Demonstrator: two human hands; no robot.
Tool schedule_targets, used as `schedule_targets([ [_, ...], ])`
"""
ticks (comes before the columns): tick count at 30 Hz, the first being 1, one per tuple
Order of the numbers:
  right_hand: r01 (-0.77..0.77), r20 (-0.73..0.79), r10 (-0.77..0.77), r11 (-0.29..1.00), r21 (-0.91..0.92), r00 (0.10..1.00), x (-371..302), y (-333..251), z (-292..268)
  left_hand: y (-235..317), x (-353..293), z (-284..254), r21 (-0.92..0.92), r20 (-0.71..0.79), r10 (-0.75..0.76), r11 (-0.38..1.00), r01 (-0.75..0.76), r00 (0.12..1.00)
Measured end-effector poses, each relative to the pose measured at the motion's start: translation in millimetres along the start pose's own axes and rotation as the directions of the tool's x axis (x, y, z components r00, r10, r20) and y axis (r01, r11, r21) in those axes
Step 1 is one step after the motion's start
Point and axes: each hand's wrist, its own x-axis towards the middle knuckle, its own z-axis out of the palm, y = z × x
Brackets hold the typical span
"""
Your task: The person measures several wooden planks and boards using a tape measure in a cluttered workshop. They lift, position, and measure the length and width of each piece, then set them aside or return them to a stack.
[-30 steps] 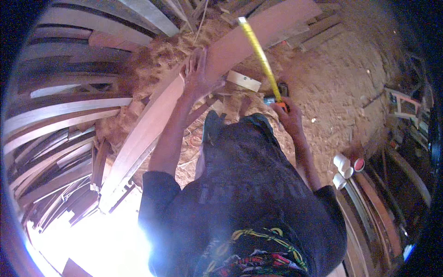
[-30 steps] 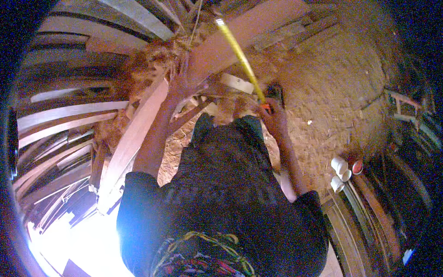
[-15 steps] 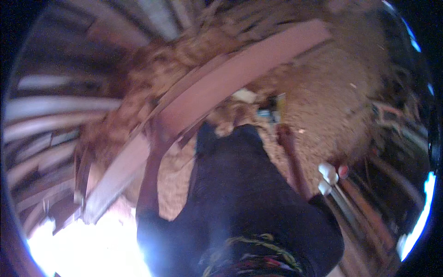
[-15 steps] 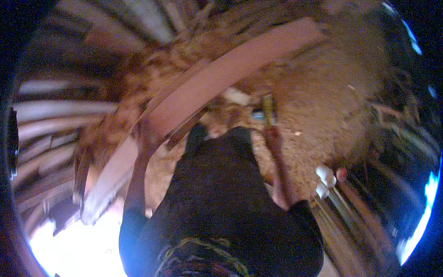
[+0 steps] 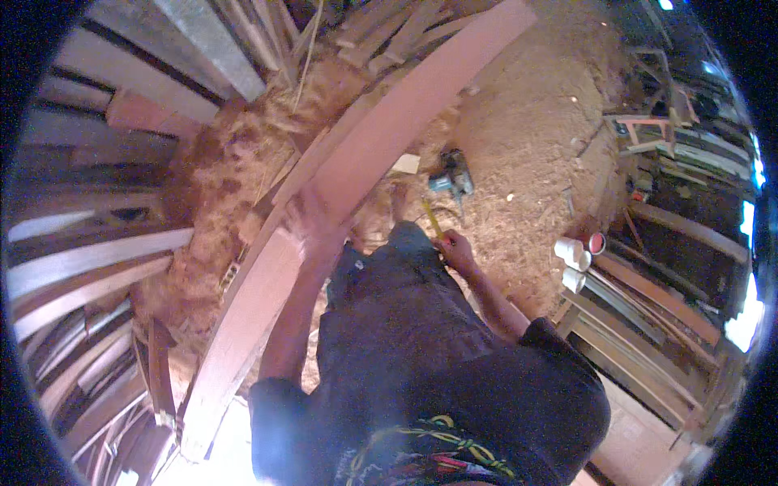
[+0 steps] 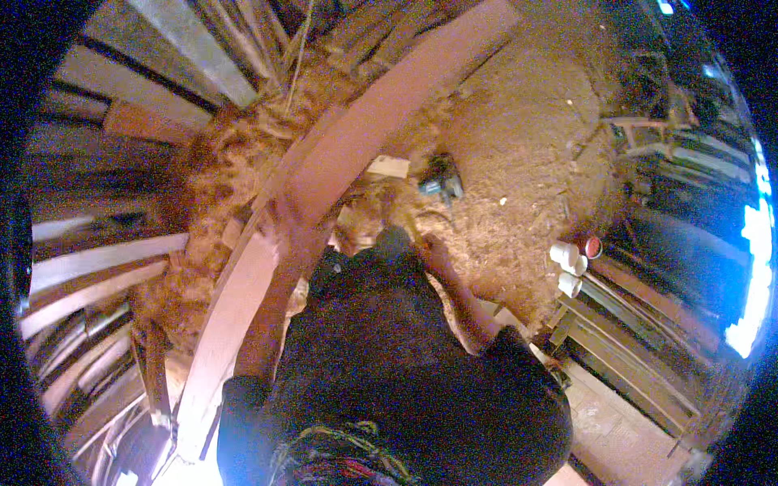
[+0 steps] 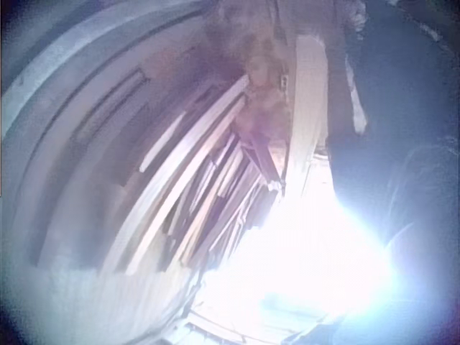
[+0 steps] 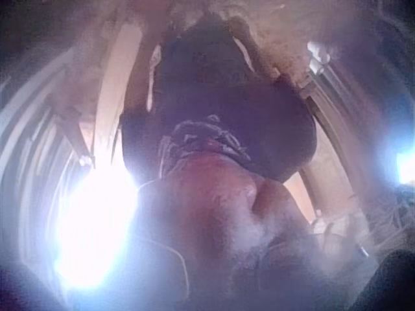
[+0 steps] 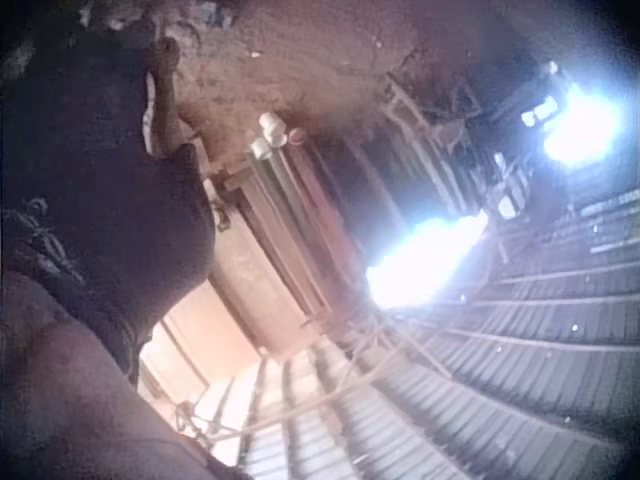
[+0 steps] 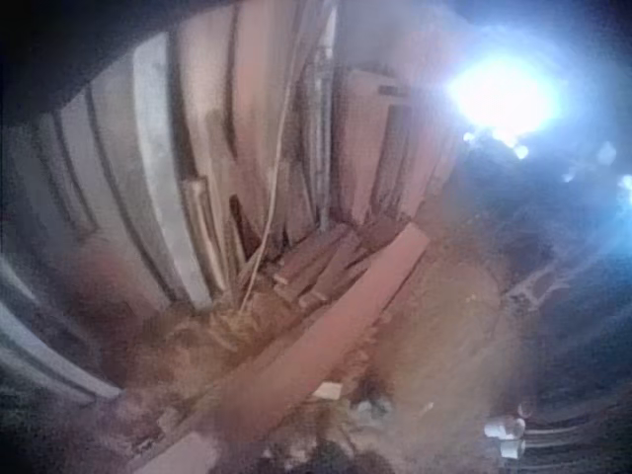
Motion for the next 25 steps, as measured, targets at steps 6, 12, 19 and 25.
schedule_targets([
  [6,-0.308,0.133,0.282,0.916,0.259,0.950,-20,4,-10,96,58,0,0.191,0.044,-0.107,0.977,0.097,0.993],
  [12,-0.349,0.063,0.347,0.886,0.305,0.936,-32,26,-9,110,81,13,0.145,-0.025,0.036,0.989,-0.032,0.999],
  [19,-0.337,0.115,0.326,0.938,0.085,0.938,-57,85,-1,82,-30,63,-0.267,0.243,0.490,0.864,-0.427,0.837],
  [25,-0.472,0.382,0.455,0.880,-0.055,0.804,-59,142,16,13,-24,197,-0.187,0.435,-0.273,0.905,0.383,0.858],
])
